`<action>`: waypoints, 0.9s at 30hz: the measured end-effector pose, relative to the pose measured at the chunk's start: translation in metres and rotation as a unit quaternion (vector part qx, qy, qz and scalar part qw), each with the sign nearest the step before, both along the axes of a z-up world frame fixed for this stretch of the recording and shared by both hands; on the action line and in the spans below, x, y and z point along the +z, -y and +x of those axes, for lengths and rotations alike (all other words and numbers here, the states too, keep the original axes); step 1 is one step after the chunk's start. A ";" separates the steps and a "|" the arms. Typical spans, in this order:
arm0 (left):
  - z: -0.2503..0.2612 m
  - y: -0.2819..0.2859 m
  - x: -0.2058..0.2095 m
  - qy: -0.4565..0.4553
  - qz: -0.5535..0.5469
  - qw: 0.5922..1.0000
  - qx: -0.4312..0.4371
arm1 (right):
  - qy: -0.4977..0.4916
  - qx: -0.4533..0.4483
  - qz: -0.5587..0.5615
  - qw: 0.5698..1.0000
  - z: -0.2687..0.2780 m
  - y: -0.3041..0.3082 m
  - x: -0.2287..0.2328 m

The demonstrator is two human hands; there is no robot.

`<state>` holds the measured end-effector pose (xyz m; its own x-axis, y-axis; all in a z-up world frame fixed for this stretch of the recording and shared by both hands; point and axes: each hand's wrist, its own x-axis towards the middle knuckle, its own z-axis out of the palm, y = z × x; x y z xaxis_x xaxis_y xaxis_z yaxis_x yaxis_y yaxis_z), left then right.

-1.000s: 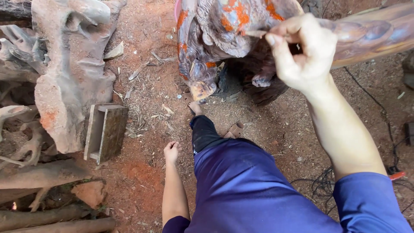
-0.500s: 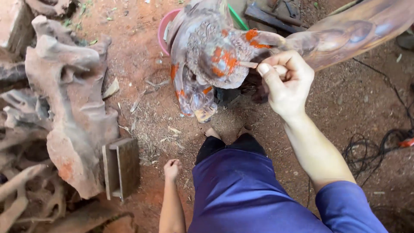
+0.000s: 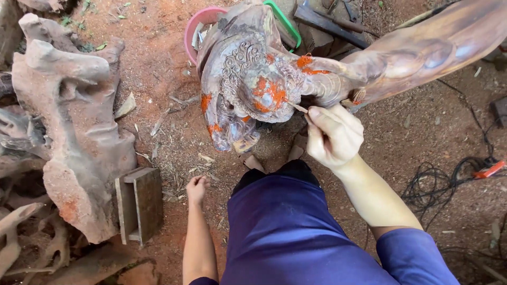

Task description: Applying wood filler to a large wooden sculpture using a small applicator stick to fill in cracks and details, followed by working on the base of another piece.

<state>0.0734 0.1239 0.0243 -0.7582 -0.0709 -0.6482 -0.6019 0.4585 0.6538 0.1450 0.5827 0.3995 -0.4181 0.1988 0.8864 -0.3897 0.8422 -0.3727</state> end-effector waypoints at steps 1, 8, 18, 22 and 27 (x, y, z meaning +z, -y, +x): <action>0.010 -0.008 0.000 0.009 0.003 1.000 -0.004 | 0.000 0.006 0.024 1.000 0.000 -0.004 -0.001; 0.054 -0.026 -0.016 0.040 -0.013 0.999 -0.021 | 0.018 0.073 0.066 0.995 0.004 -0.029 0.002; 0.036 -0.019 -0.009 0.042 -0.007 0.998 0.050 | 0.112 0.096 -0.165 0.975 0.010 -0.022 0.018; 0.031 -0.018 -0.007 0.050 0.009 0.998 0.045 | 0.168 0.080 -0.301 0.935 0.022 -0.024 0.007; 0.030 -0.016 -0.006 0.050 0.009 0.998 0.039 | 0.182 0.093 -0.360 0.910 0.018 -0.020 0.011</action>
